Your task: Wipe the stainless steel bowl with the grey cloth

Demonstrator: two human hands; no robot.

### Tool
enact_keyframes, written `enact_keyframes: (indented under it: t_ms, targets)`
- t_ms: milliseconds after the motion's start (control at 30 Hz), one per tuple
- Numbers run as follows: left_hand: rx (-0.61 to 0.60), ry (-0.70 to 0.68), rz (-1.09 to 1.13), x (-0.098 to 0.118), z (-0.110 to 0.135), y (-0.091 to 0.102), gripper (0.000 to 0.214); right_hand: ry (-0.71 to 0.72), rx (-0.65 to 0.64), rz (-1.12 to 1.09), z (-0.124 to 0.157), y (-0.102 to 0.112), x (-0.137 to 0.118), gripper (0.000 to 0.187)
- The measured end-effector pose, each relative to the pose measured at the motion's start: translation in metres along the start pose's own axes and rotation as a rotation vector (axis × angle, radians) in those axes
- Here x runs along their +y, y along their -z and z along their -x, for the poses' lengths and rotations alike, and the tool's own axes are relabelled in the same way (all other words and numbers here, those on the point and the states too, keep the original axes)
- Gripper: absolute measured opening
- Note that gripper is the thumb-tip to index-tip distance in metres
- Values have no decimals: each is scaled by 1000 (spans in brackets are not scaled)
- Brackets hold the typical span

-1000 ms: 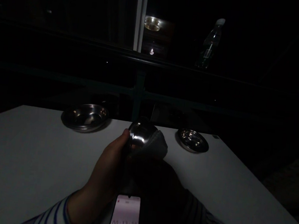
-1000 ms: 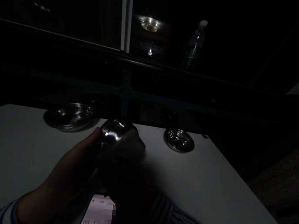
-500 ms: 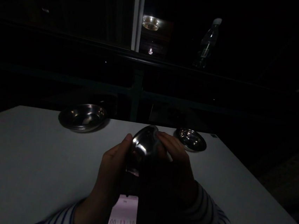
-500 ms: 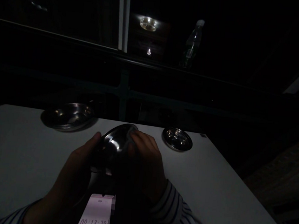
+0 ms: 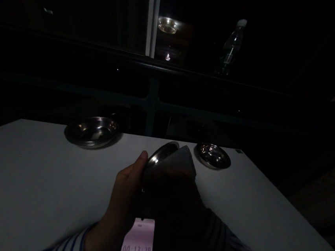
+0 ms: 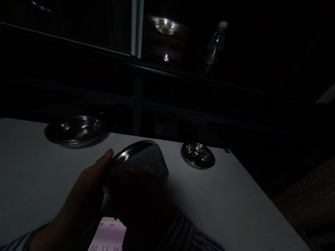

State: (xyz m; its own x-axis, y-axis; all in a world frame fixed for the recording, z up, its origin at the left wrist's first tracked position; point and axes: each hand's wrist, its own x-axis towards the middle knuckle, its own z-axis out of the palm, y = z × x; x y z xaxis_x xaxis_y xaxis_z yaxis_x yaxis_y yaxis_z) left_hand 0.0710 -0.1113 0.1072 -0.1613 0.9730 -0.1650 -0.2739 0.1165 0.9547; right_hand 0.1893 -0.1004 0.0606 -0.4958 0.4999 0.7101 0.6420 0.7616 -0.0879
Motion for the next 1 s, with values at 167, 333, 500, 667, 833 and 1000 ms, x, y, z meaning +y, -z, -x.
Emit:
enact_keyframes:
  t_ms: [167,333,500,667,833,1000]
  targets:
    - [5,-39,-39,1,2,0,41,-131,196,-54,-4,24,26,28]
    - [-90,2,-83,-2,3,-1,45,-406,255,-254,-6,28,37,23]
    - [-29,19,-57,-7,-2,2,43,-149,192,-22,-8,25,23,25]
    - [24,27,-19,-8,-3,0,44,34,114,122,-6,15,4,25]
    - [-26,-4,11,-5,3,-2,47,92,31,183,6,-4,-6,32]
    - [-7,10,6,-5,4,-3,49,93,15,130,-2,11,-2,25]
